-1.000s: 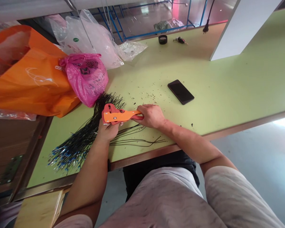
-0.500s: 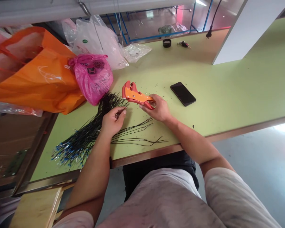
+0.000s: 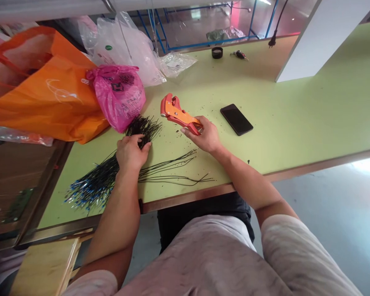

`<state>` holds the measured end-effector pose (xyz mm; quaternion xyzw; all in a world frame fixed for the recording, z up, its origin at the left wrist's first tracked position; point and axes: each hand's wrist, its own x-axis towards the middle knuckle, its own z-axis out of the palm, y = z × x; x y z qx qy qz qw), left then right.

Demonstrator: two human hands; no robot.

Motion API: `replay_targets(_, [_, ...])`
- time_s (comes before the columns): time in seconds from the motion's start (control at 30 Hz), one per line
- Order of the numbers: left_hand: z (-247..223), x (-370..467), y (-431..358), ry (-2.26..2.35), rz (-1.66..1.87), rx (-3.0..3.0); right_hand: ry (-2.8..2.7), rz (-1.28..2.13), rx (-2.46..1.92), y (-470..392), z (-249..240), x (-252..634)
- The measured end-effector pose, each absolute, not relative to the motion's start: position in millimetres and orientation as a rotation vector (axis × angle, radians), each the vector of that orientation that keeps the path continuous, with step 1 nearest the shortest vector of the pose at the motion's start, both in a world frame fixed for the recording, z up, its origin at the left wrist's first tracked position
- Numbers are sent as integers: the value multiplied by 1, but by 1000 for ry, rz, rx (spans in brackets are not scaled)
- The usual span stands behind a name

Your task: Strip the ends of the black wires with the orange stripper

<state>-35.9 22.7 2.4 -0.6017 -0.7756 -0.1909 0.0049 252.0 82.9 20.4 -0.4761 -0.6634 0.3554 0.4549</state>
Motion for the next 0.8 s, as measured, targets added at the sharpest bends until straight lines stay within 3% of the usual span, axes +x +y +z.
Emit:
replay_targets(0.17, [9,3,15,-1983,-933,-2372,-1452,1133,-1139,90,20,254])
replay_targets(0.3, [8,31,7,-1770,-844,-2933,-1284,1360,-1071,96,16,254])
replay_targets(0.8, [26,-14,2,-2255,-505,-3068,-1237,1322,-1083,95,18,253])
